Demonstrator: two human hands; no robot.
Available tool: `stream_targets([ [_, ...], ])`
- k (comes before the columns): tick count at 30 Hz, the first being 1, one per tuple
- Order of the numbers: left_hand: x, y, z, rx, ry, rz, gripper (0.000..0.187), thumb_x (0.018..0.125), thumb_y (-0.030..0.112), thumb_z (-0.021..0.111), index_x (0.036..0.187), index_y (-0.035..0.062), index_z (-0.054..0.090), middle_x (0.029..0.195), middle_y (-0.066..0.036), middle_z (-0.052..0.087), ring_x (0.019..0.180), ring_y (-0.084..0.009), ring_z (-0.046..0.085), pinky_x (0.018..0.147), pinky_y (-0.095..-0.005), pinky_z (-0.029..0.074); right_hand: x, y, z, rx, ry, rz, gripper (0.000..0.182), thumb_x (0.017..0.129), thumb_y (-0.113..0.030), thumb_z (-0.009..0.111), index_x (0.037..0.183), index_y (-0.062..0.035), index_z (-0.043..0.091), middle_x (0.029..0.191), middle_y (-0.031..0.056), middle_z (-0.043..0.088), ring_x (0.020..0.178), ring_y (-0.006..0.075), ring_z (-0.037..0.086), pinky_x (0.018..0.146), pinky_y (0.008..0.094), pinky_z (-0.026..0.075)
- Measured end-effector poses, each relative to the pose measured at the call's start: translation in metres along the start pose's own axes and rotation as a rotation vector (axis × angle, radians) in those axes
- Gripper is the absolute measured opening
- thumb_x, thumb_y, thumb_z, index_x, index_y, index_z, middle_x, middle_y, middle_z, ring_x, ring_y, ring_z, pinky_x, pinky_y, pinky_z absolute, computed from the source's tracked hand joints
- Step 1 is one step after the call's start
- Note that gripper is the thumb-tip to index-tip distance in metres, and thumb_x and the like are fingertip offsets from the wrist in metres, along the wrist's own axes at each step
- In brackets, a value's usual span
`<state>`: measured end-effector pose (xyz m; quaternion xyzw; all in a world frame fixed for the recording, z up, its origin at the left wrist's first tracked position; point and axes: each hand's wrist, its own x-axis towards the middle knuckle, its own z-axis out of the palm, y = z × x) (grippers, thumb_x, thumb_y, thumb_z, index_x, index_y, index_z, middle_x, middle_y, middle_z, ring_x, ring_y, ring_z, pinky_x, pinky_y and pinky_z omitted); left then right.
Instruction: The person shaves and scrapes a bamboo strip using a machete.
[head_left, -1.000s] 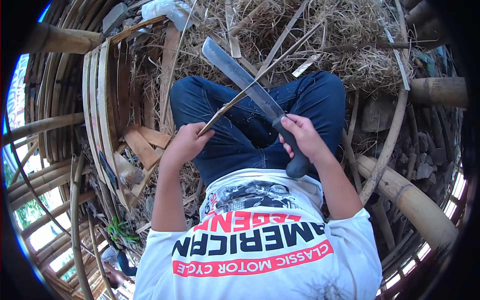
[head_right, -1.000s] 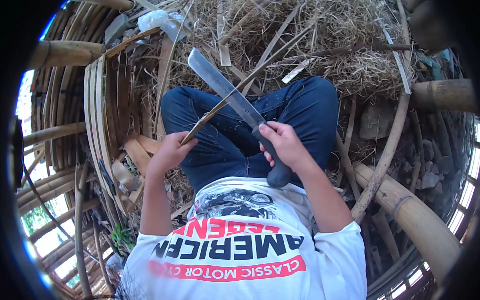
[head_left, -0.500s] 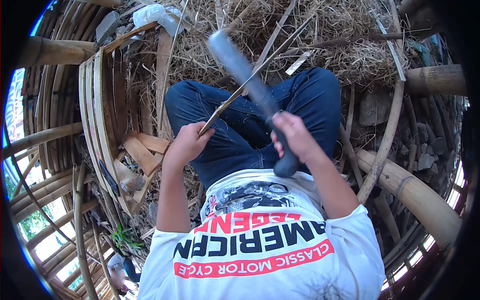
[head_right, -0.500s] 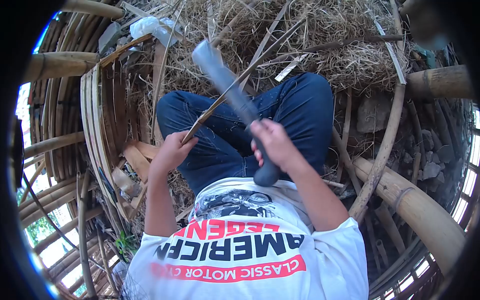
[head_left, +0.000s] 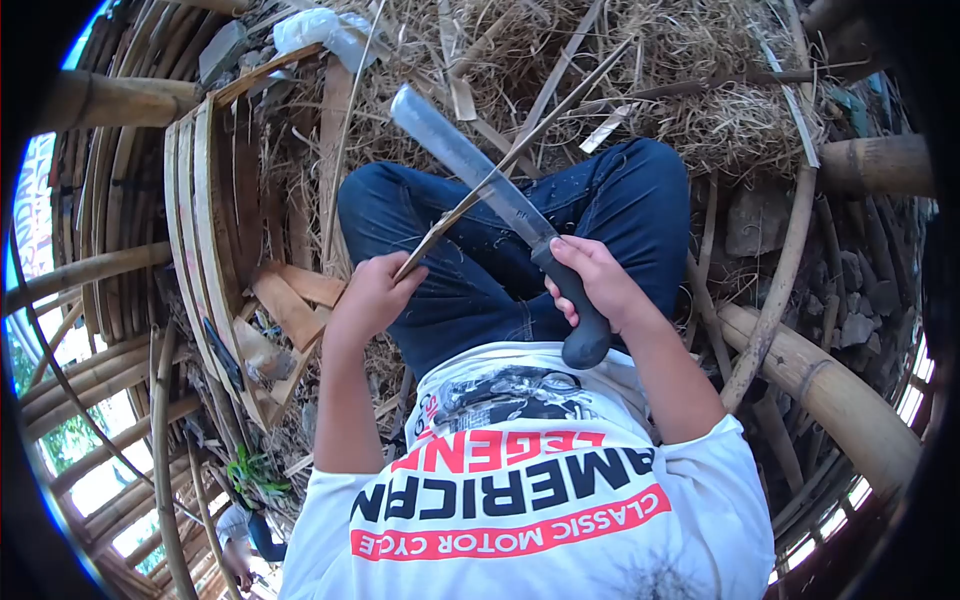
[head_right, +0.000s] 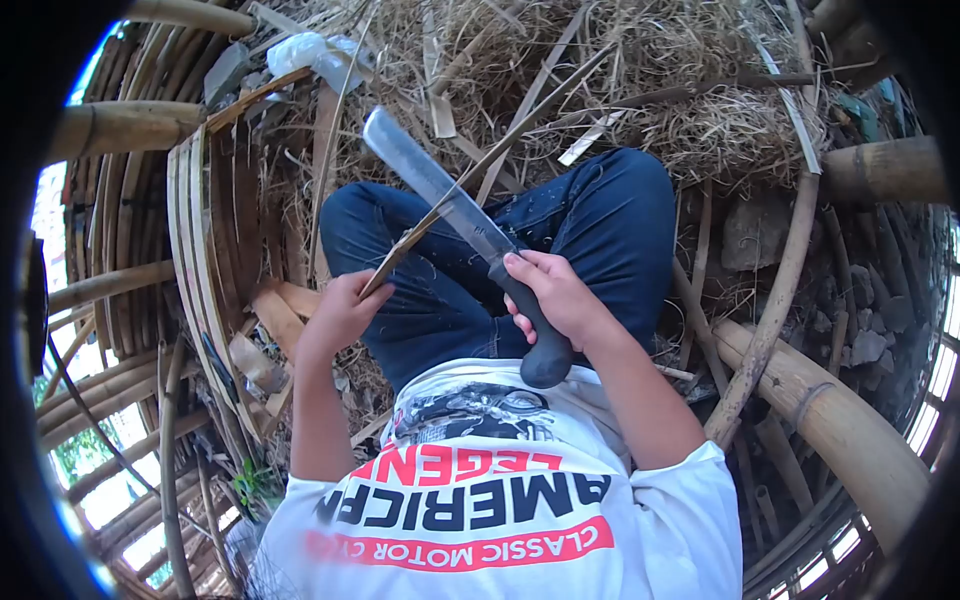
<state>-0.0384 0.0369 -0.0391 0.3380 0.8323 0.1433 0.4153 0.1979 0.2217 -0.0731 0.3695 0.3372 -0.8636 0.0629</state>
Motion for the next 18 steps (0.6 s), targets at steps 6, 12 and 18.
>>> stream_targets([
  [6,0.008,-0.001,0.008,0.042,0.021,0.036,0.029,0.092,0.023,0.066,0.083,-0.0047,0.06,0.067,-0.021,0.059,0.06,-0.0366,0.053,0.06,-0.0425,0.044,0.007,0.018,0.005,0.332,-0.114,0.052,0.033,0.102,-0.039,0.051,0.112,-0.007,0.049,0.07,0.0038,0.054,0.049,0.0097,0.053,0.041,0.0251,0.046],
  [12,0.01,-0.008,0.016,0.0,-0.006,0.048,0.028,0.092,0.022,0.066,0.084,-0.0042,0.06,0.068,-0.022,0.06,0.062,-0.0383,0.054,0.061,-0.0426,0.044,0.005,0.021,0.005,0.247,-0.049,0.023,0.031,0.103,-0.037,0.049,0.109,-0.0064,0.051,0.07,0.0038,0.055,0.048,0.0093,0.052,0.041,0.0249,0.045],
  [18,0.008,-0.001,0.012,0.065,0.01,0.06,0.027,0.091,0.022,0.066,0.084,-0.0035,0.061,0.07,-0.023,0.061,0.067,-0.0421,0.057,0.062,-0.0449,0.045,-0.006,0.005,0.01,-0.186,0.042,-0.077,0.029,0.103,-0.035,0.051,0.105,-0.006,0.051,0.07,0.0021,0.054,0.049,0.0075,0.052,0.043,0.0249,0.047],
])
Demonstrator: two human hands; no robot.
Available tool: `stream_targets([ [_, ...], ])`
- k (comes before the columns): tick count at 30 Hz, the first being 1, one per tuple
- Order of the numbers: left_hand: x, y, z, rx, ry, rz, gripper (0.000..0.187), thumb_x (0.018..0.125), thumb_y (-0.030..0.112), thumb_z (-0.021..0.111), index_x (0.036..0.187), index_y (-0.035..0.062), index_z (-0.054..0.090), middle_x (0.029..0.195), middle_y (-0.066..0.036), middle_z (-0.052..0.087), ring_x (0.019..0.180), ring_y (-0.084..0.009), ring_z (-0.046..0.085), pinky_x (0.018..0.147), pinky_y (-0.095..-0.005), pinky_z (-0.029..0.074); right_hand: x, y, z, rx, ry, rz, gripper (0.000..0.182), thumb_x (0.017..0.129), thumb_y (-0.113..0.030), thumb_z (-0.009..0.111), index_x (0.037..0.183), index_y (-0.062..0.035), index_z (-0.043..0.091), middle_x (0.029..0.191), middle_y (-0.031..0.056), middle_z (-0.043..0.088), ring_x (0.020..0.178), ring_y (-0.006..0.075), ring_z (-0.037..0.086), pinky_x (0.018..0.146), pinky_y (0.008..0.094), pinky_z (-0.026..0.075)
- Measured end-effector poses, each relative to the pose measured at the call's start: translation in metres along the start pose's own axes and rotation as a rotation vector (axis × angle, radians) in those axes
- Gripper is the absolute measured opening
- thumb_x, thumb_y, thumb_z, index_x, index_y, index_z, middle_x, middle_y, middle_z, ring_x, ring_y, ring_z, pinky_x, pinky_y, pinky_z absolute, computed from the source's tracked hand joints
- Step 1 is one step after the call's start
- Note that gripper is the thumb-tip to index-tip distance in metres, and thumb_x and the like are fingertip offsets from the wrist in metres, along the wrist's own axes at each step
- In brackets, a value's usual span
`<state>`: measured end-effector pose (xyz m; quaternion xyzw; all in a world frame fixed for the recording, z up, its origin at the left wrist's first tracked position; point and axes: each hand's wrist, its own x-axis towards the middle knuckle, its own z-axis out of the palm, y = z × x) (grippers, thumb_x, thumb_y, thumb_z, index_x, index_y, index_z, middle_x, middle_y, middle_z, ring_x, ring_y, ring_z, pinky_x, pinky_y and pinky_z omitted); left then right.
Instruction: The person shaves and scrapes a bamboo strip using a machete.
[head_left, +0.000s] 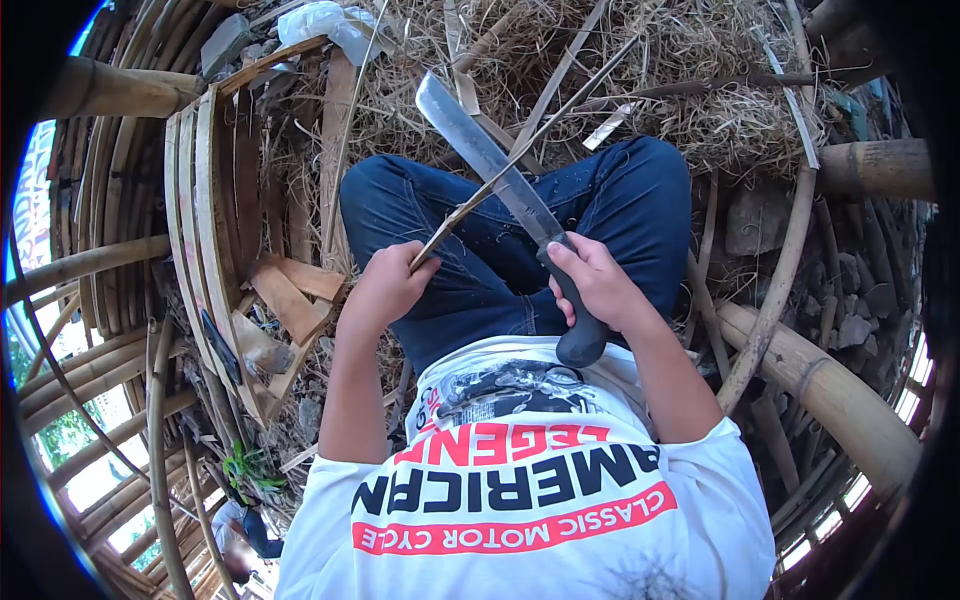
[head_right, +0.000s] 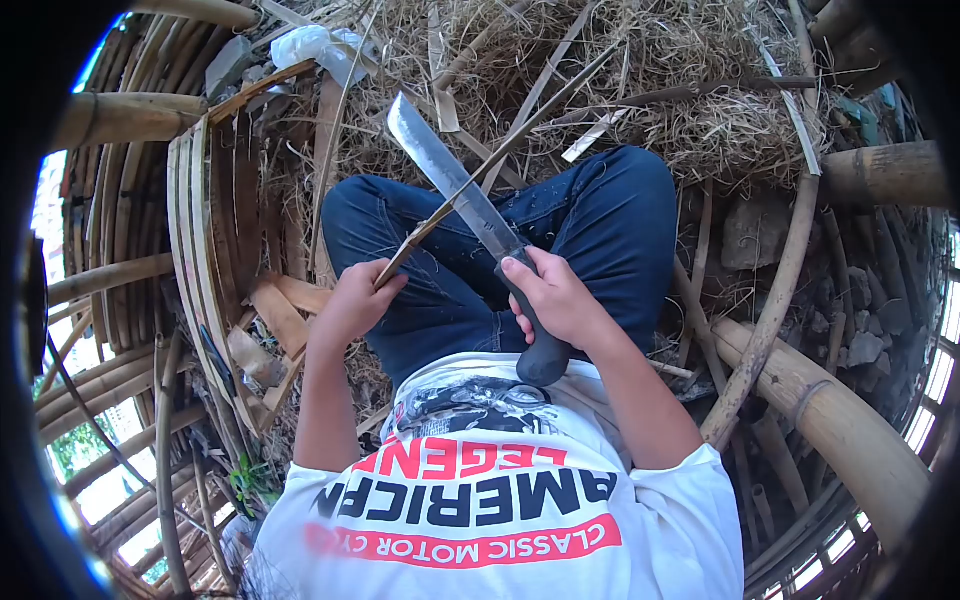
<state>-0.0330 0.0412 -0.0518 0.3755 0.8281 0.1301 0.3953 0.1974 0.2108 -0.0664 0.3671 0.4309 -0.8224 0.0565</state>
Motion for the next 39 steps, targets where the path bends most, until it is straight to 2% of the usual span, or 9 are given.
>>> stream_targets([
  [6,0.0,0.0,-0.001,-0.007,-0.022,-0.053,0.026,0.091,0.022,0.066,0.084,-0.0032,0.062,0.072,-0.023,0.061,0.069,-0.0431,0.058,0.063,-0.0465,0.045,0.007,0.006,-0.014,0.274,-0.167,0.127,0.028,0.104,-0.036,0.048,0.105,-0.0083,0.046,0.069,0.0045,0.055,0.047,0.01,0.053,0.04,0.0261,0.047],
  [8,0.002,-0.007,0.002,-0.022,0.043,0.056,0.029,0.092,0.019,0.066,0.08,-0.0045,0.054,0.061,-0.016,0.052,0.057,-0.0218,0.04,0.057,-0.0396,0.04,0.012,0.013,-0.017,0.323,-0.192,0.124,0.032,0.104,-0.037,0.046,0.11,-0.0066,0.048,0.07,0.0052,0.054,0.045,0.0104,0.052,0.039,0.0259,0.046],
  [13,0.003,-0.008,0.003,-0.027,0.056,0.064,0.029,0.092,0.019,0.067,0.081,-0.0046,0.055,0.062,-0.016,0.052,0.056,-0.0231,0.042,0.057,-0.0396,0.04,0.018,0.019,-0.019,0.411,-0.238,0.122,0.036,0.105,-0.037,0.044,0.117,-0.0042,0.05,0.07,0.0051,0.053,0.045,0.0104,0.051,0.039,0.0259,0.045],
  [16,0.003,-0.007,0.004,-0.031,0.049,0.04,0.028,0.091,0.019,0.067,0.081,-0.0048,0.056,0.062,-0.017,0.052,0.056,-0.0249,0.043,0.058,-0.0397,0.041,0.01,0.011,-0.003,-0.078,-0.086,-0.02,0.03,0.103,-0.034,0.049,0.107,-0.0047,0.049,0.067,0.0027,0.053,0.05,0.0097,0.053,0.044,0.0267,0.048],
  [20,0.002,-0.006,0.004,-0.02,0.041,0.027,0.029,0.091,0.02,0.068,0.081,-0.0051,0.056,0.064,-0.019,0.054,0.057,-0.0282,0.045,0.059,-0.0405,0.042,0.008,0.005,-0.005,-0.069,-0.096,0.013,0.031,0.103,-0.035,0.05,0.107,-0.0048,0.049,0.068,0.0026,0.054,0.05,0.0096,0.053,0.044,0.0267,0.048],
  [22,0.001,-0.003,0.004,-0.022,0.055,0.029,0.029,0.091,0.02,0.068,0.081,-0.0051,0.057,0.064,-0.019,0.055,0.057,-0.029,0.047,0.059,-0.0407,0.042,0.012,0.005,-0.01,0.066,-0.122,0.136,0.03,0.103,-0.035,0.048,0.108,-0.0049,0.049,0.068,0.0035,0.054,0.049,0.0103,0.053,0.043,0.0268,0.048],
  [28,0.001,-0.007,0.009,0.003,0.079,0.05,0.028,0.09,0.02,0.069,0.083,-0.0047,0.058,0.066,-0.02,0.057,0.058,-0.0312,0.05,0.06,-0.0409,0.043,0.027,0.03,-0.026,0.41,-0.359,0.129,0.038,0.105,-0.039,0.042,0.115,-0.0039,0.048,0.068,0.0052,0.052,0.045,0.0117,0.051,0.039,0.0274,0.045],
  [33,0.002,-0.013,0.009,-0.053,0.074,0.048,0.028,0.09,0.021,0.069,0.084,-0.0044,0.058,0.066,-0.02,0.057,0.058,-0.0309,0.049,0.06,-0.0408,0.043,0.029,0.033,-0.016,0.526,-0.356,0.159,0.039,0.104,-0.041,0.045,0.112,-0.0028,0.049,0.068,0.0059,0.054,0.045,0.0118,0.052,0.04,0.027,0.046],
  [39,0.007,-0.011,0.009,-0.039,0.042,0.04,0.027,0.09,0.02,0.069,0.084,-0.0044,0.059,0.066,-0.019,0.057,0.058,-0.0301,0.048,0.061,-0.04,0.044,0.014,0.009,-0.001,-0.21,-0.1,-0.056,0.031,0.104,-0.035,0.047,0.107,-0.004,0.048,0.068,0.0051,0.054,0.046,0.0108,0.052,0.041,0.027,0.047],
])
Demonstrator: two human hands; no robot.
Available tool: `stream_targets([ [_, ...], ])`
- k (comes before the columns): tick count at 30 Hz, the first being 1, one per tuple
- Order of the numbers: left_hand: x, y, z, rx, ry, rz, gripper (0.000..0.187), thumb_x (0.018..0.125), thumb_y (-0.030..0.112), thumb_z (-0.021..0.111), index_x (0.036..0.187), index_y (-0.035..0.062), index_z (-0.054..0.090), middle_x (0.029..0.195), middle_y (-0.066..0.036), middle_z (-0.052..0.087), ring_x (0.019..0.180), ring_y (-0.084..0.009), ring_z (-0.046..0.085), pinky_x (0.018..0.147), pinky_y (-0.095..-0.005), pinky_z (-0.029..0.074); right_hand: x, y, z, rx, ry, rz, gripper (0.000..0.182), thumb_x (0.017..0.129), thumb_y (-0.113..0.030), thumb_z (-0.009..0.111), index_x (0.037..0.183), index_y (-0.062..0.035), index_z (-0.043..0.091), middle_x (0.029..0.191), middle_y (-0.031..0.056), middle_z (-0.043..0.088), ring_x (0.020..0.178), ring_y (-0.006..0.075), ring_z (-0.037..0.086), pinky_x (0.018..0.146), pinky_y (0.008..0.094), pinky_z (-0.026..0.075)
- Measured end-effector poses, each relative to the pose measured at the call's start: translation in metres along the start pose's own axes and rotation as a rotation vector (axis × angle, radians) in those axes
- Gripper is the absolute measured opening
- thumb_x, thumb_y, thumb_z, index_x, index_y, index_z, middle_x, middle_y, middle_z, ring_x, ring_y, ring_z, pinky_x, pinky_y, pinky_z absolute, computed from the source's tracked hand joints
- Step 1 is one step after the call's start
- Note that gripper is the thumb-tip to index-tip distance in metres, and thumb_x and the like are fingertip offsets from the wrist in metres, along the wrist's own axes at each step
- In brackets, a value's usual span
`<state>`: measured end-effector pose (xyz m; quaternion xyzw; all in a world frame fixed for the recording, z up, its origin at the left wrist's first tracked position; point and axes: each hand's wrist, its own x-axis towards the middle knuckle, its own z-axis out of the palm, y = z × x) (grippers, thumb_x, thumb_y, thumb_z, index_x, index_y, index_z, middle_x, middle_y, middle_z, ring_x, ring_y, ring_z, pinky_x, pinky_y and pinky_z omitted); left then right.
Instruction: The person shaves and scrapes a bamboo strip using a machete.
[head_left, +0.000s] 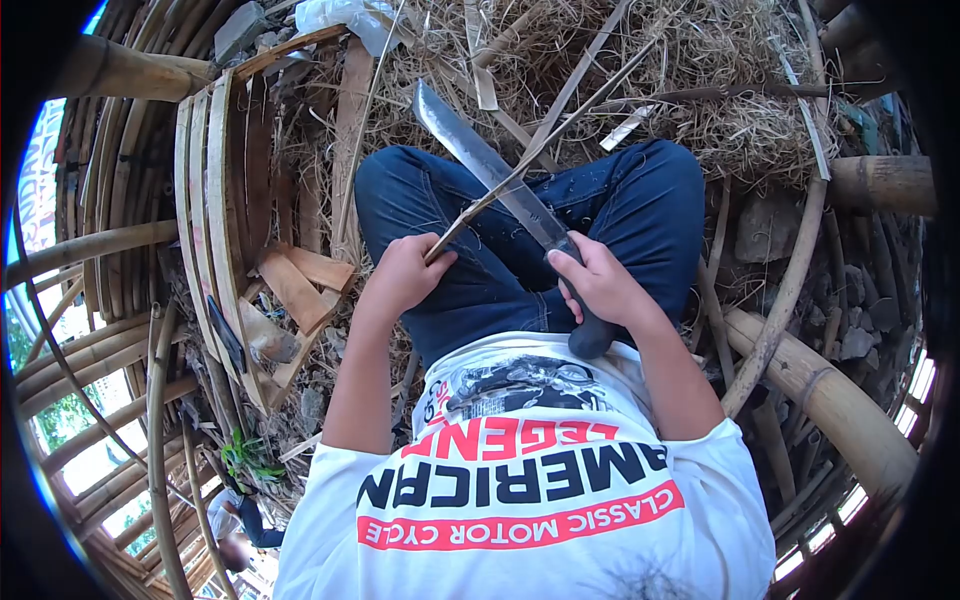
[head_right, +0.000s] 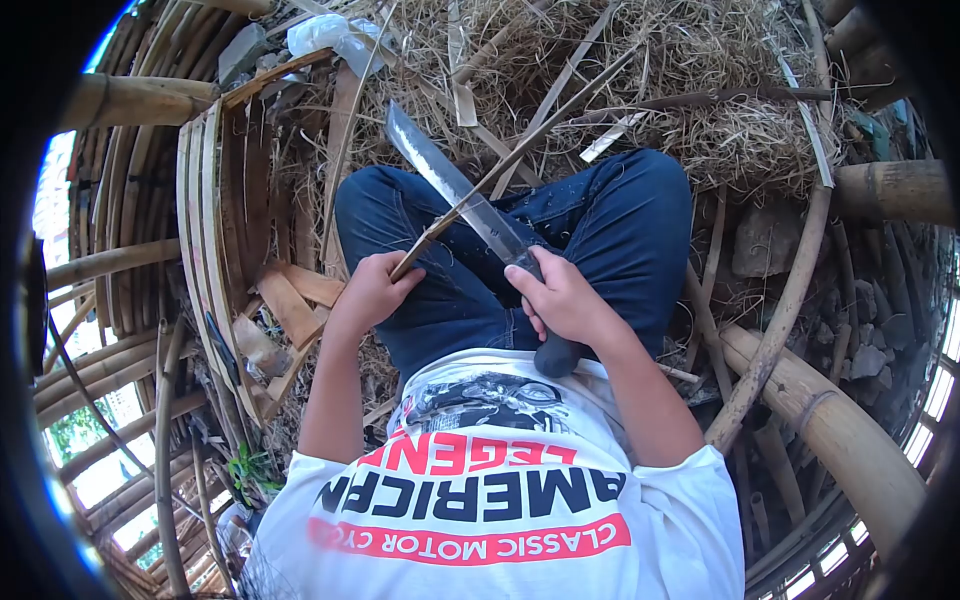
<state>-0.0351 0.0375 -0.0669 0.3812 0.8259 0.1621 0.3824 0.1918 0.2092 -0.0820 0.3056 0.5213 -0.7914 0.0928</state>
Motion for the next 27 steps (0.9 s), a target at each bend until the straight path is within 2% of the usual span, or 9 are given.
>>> stream_targets([
  [2,0.0,0.0,0.0,0.005,-0.003,-0.035,0.027,0.09,0.02,0.069,0.084,-0.0043,0.059,0.066,-0.019,0.057,0.058,-0.0316,0.049,0.06,-0.0407,0.043,-0.001,-0.002,0.002,0.17,-0.045,0.065,0.028,0.104,-0.034,0.048,0.106,-0.0055,0.047,0.068,0.0045,0.053,0.048,0.0104,0.052,0.042,0.0271,0.047],
  [3,0.001,0.0,0.002,0.003,0.003,-0.03,0.027,0.09,0.02,0.069,0.084,-0.0043,0.059,0.066,-0.019,0.057,0.058,-0.0316,0.049,0.06,-0.0407,0.043,0.0,0.0,-0.003,0.288,-0.096,0.176,0.027,0.104,-0.033,0.048,0.108,-0.0069,0.046,0.069,0.0043,0.053,0.048,0.0107,0.053,0.043,0.0275,0.048],
  [6,-0.001,-0.003,0.005,0.001,0.069,0.005,0.027,0.089,0.021,0.07,0.084,-0.0042,0.059,0.066,-0.02,0.057,0.059,-0.0338,0.05,0.06,-0.0417,0.043,0.007,0.008,-0.008,0.366,-0.136,0.2,0.026,0.104,-0.033,0.047,0.107,-0.0081,0.046,0.069,0.0042,0.054,0.048,0.0112,0.053,0.043,0.0279,0.048],
  [8,0.0,-0.001,0.001,0.045,0.01,-0.013,0.028,0.088,0.021,0.07,0.083,-0.0042,0.06,0.067,-0.021,0.058,0.061,-0.0368,0.053,0.062,-0.0423,0.044,0.01,0.011,-0.01,0.386,-0.155,0.197,0.026,0.104,-0.034,0.046,0.105,-0.0081,0.046,0.069,0.0045,0.054,0.047,0.0115,0.052,0.042,0.0283,0.048],
  [14,0.001,-0.004,0.003,0.015,0.036,0.007,0.029,0.088,0.022,0.071,0.083,-0.0041,0.059,0.068,-0.022,0.058,0.064,-0.0405,0.054,0.063,-0.0433,0.045,0.02,0.029,-0.015,0.6,-0.305,0.156,0.031,0.105,-0.037,0.045,0.111,-0.0069,0.048,0.068,0.0056,0.052,0.046,0.0126,0.051,0.041,0.0286,0.047],
  [20,0.002,-0.007,0.005,0.024,0.041,0.001,0.031,0.088,0.024,0.071,0.083,-0.0046,0.06,0.069,-0.022,0.059,0.064,-0.0398,0.054,0.063,-0.0433,0.045,0.025,0.042,-0.01,0.727,-0.341,0.172,0.041,0.104,-0.043,0.044,0.119,-0.0053,0.048,0.068,0.0057,0.049,0.046,0.0133,0.05,0.042,0.0301,0.046],
  [24,0.002,-0.006,0.001,0.006,0.02,-0.008,0.032,0.088,0.025,0.071,0.084,-0.0047,0.061,0.069,-0.022,0.06,0.063,-0.0384,0.056,0.063,-0.0432,0.045,0.026,0.043,-0.008,0.728,-0.371,0.159,0.044,0.105,-0.046,0.041,0.119,-0.0053,0.047,0.069,0.0055,0.05,0.046,0.0139,0.05,0.043,0.0312,0.048],
  [26,0.003,-0.006,0.001,-0.026,0.01,0.011,0.031,0.088,0.025,0.071,0.084,-0.0044,0.061,0.068,-0.022,0.06,0.062,-0.037,0.055,0.062,-0.0431,0.045,0.023,0.036,-0.003,0.749,-0.283,0.158,0.033,0.103,-0.037,0.051,0.108,-0.0039,0.051,0.068,0.0056,0.053,0.049,0.0143,0.053,0.048,0.0331,0.052],
  [27,0.004,-0.007,0.001,-0.028,0.013,0.01,0.031,0.088,0.025,0.071,0.084,-0.0044,0.061,0.068,-0.022,0.06,0.062,-0.037,0.055,0.062,-0.0431,0.045,0.023,0.034,-0.001,0.746,-0.285,0.159,0.033,0.103,-0.037,0.051,0.108,-0.0039,0.051,0.068,0.0056,0.053,0.049,0.0143,0.053,0.048,0.0331,0.052],
])
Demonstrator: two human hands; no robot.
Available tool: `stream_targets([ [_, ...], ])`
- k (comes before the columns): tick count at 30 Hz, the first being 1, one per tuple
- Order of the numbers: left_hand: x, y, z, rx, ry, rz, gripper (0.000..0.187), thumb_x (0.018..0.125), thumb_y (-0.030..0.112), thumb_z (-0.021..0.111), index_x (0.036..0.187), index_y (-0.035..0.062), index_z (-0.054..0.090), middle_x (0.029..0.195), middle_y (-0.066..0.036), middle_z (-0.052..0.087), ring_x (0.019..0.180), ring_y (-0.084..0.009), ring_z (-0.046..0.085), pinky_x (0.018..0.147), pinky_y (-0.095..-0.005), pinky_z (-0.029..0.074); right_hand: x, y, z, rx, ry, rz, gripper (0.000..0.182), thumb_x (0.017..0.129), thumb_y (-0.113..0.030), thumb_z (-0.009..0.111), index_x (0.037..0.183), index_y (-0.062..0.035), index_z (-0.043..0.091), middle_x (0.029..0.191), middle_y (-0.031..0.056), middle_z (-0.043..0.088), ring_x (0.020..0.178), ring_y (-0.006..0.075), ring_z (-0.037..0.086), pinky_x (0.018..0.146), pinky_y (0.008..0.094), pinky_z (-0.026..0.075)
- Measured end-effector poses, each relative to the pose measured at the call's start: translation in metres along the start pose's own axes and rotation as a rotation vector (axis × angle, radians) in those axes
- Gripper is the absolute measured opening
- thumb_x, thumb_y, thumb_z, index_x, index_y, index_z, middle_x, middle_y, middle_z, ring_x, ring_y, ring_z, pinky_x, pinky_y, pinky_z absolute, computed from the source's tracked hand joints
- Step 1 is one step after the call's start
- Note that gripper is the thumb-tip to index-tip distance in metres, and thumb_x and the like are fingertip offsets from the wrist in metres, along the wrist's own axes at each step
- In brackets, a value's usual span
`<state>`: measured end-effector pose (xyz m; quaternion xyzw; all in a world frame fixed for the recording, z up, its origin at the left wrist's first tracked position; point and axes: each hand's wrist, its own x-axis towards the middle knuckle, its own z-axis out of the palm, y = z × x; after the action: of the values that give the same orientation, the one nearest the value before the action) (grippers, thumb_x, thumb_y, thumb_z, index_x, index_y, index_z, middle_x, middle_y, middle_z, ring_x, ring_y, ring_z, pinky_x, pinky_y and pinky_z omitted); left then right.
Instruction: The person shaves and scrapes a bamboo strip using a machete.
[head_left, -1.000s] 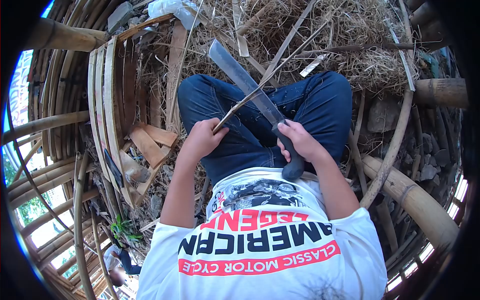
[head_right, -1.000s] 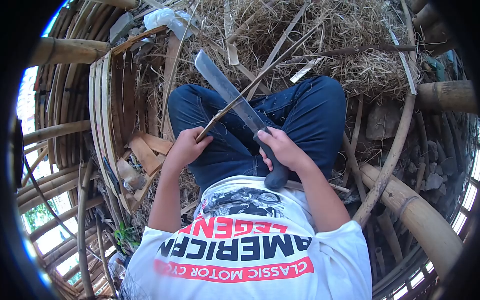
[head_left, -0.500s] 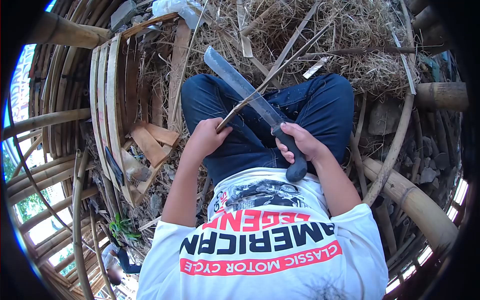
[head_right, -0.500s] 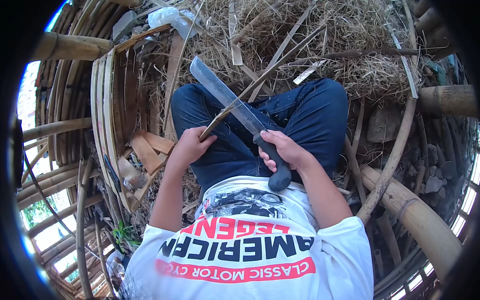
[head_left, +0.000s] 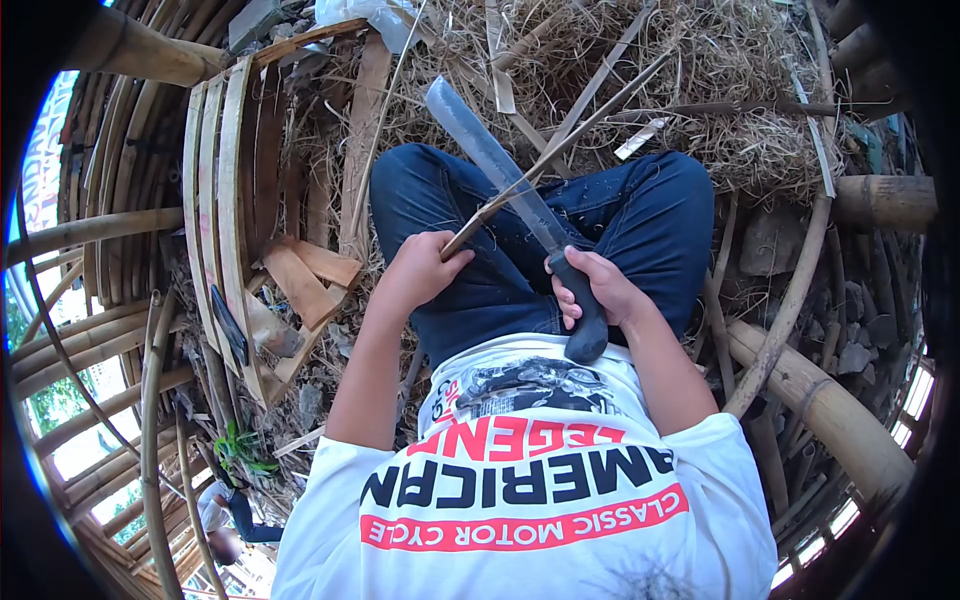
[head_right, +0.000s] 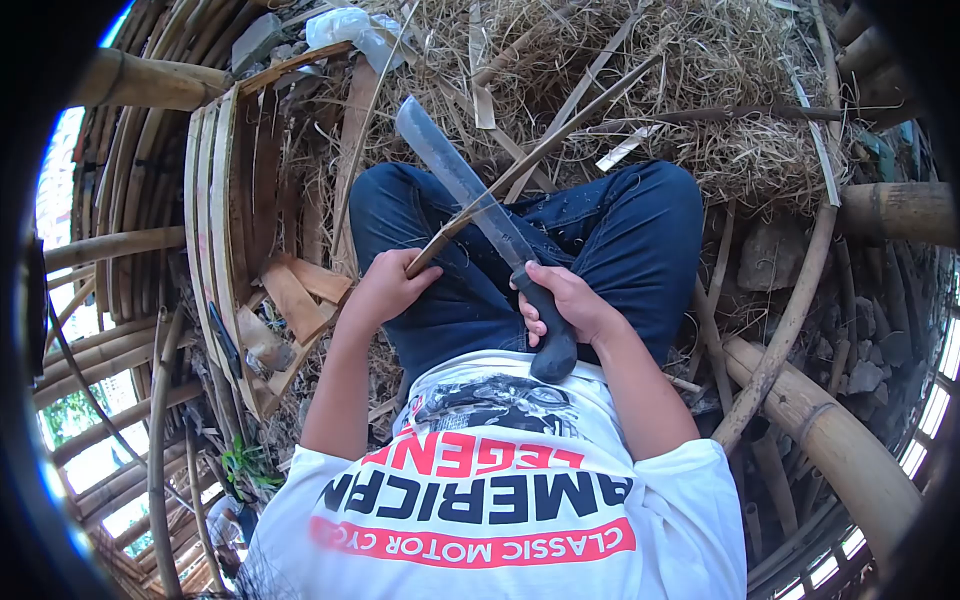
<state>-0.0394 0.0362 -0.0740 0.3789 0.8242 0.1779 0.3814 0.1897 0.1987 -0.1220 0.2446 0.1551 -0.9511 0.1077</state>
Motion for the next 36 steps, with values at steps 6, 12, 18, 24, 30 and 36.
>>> stream_targets([
  [6,0.0,0.001,0.002,0.014,-0.006,-0.016,0.03,0.087,0.025,0.072,0.086,-0.0031,0.063,0.07,-0.021,0.061,0.064,-0.0367,0.056,0.064,-0.0423,0.047,0.0,-0.006,0.01,-0.409,0.177,0.086,0.025,0.077,-0.002,0.071,0.09,-0.0049,0.05,0.064,0.0037,0.052,0.049,0.0131,0.053,0.046,0.0332,0.051],
  [12,0.001,0.0,0.0,-0.01,-0.028,-0.008,0.029,0.086,0.025,0.072,0.087,-0.0031,0.063,0.072,-0.021,0.062,0.066,-0.0385,0.056,0.065,-0.0423,0.047,0.008,-0.006,-0.005,-0.148,-0.081,0.161,0.026,0.075,-0.002,0.069,0.088,-0.0084,0.047,0.061,0.0004,0.045,0.045,0.0108,0.047,0.043,0.0288,0.045],
  [18,0.002,0.002,-0.003,-0.01,-0.046,-0.029,0.03,0.086,0.025,0.072,0.087,-0.003,0.064,0.071,-0.02,0.061,0.064,-0.0347,0.055,0.065,-0.0414,0.047,0.014,-0.003,-0.02,0.066,-0.265,0.239,0.026,0.079,-0.004,0.068,0.091,-0.0105,0.046,0.062,-0.0005,0.043,0.048,0.0095,0.048,0.044,0.0267,0.043],
  [24,0.01,0.0,-0.006,-0.043,-0.113,-0.118,0.028,0.086,0.026,0.073,0.092,-0.0011,0.07,0.075,-0.021,0.065,0.071,-0.0359,0.064,0.069,-0.042,0.05,-0.006,-0.008,0.018,-0.235,0.167,0.004,0.019,0.086,-0.013,0.066,0.09,-0.0083,0.048,0.061,0.0017,0.047,0.045,0.0116,0.049,0.042,0.0279,0.044],
  [30,0.012,-0.01,-0.013,-0.146,-0.208,-0.037,0.033,0.093,0.031,0.068,0.088,-0.0015,0.065,0.061,-0.003,0.052,0.057,-0.0141,0.048,0.056,-0.0339,0.043,-0.04,0.013,0.042,-0.566,0.734,-0.55,0.009,0.087,-0.004,0.06,0.09,-0.0031,0.052,0.066,0.0035,0.054,0.05,0.0117,0.054,0.045,0.0285,0.048],
  [36,-0.008,0.02,-0.017,-0.484,-0.523,-0.294,0.032,0.1,0.038,0.057,0.099,0.006,0.056,0.069,0.003,0.046,0.051,-0.0072,0.042,0.043,-0.0248,0.035,-0.048,0.019,0.036,-0.849,0.881,-1.006,0.024,0.085,-0.002,0.066,0.103,-0.0007,0.051,0.068,0.0053,0.06,0.057,0.0179,0.064,0.053,0.0321,0.051],
])
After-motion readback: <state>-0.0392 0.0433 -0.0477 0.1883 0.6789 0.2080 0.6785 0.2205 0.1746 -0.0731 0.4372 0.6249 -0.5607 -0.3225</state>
